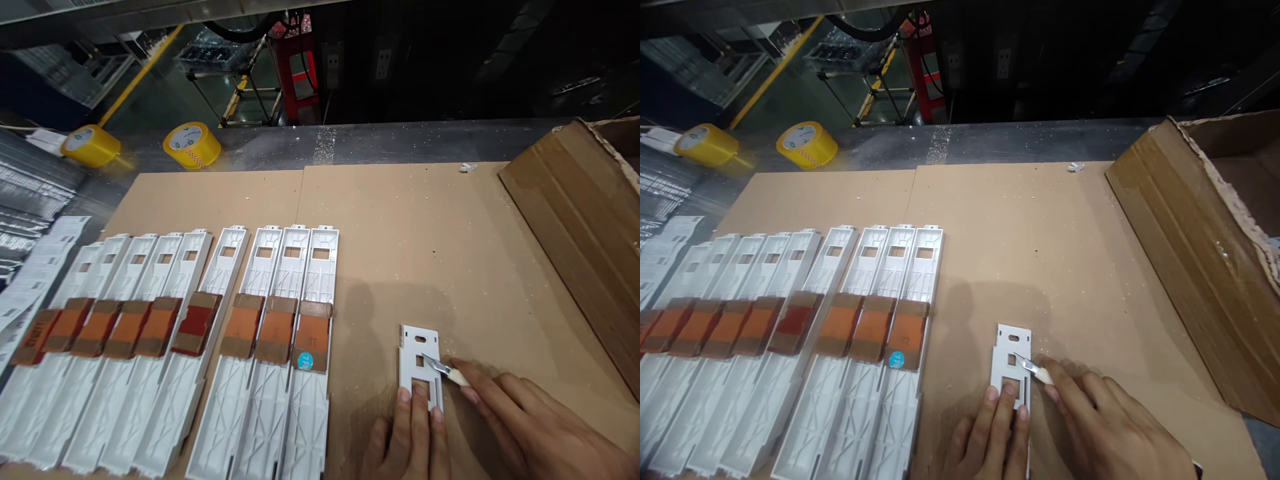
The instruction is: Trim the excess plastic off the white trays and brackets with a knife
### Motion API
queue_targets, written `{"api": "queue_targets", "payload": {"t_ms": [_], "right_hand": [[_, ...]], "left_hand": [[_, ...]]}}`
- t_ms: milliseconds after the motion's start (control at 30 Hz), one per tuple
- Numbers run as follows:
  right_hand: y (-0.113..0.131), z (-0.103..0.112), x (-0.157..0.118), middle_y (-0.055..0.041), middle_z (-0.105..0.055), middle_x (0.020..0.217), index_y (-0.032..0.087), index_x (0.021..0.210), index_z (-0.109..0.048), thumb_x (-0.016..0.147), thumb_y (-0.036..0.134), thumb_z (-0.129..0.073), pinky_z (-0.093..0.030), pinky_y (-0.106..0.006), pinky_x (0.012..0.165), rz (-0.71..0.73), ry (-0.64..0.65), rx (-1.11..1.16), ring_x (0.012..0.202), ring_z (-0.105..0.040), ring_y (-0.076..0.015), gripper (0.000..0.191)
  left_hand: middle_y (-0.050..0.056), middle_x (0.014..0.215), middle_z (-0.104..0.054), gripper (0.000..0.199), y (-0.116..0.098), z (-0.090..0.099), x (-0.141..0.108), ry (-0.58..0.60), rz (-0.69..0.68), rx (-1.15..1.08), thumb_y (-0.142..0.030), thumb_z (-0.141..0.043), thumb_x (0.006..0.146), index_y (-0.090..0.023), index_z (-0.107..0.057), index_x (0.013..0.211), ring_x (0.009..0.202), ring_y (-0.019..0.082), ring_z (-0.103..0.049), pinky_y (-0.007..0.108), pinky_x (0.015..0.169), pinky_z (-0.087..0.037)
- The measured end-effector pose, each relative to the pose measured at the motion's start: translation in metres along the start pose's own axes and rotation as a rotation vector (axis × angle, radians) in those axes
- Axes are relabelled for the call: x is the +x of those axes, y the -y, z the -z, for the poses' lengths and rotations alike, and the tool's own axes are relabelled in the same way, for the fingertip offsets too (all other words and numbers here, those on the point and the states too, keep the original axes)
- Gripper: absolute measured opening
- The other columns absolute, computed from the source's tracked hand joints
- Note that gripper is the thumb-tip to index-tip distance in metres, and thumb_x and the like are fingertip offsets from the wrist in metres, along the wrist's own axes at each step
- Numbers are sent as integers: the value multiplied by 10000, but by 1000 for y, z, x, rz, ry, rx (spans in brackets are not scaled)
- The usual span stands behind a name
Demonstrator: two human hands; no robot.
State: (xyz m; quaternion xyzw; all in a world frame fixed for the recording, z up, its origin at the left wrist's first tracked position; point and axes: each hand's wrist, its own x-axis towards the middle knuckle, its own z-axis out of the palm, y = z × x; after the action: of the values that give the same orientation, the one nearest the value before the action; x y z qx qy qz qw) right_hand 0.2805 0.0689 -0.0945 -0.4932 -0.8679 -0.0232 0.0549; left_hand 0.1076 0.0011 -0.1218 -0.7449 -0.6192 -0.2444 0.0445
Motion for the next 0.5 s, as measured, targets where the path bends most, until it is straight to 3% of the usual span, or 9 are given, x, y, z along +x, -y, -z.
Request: {"api": "queue_targets", "payload": {"t_ms": [167,500], "right_hand": [[0,1,1,29,-702,910,304,1228,-530,1007,359,-274,-574,-229,568,-18,4,5,697,-699,-130,342],[-1,0,-5,2,-707,986,297,1209,-600,989,335,-315,-525,-230,495,-41,35,40,738,-698,-140,363]], "left_hand": [[-13,1161,-714,446,1,-3,-1,5,-24,14,-319,-281,985,-244,-719,1026,1127,174,-586,349,783,-388],[-4,1205,-694,436,1,-2,-3,23,-29,15,-328,-296,977,-244,-719,1041,1155,176,-575,347,792,-387]]}}
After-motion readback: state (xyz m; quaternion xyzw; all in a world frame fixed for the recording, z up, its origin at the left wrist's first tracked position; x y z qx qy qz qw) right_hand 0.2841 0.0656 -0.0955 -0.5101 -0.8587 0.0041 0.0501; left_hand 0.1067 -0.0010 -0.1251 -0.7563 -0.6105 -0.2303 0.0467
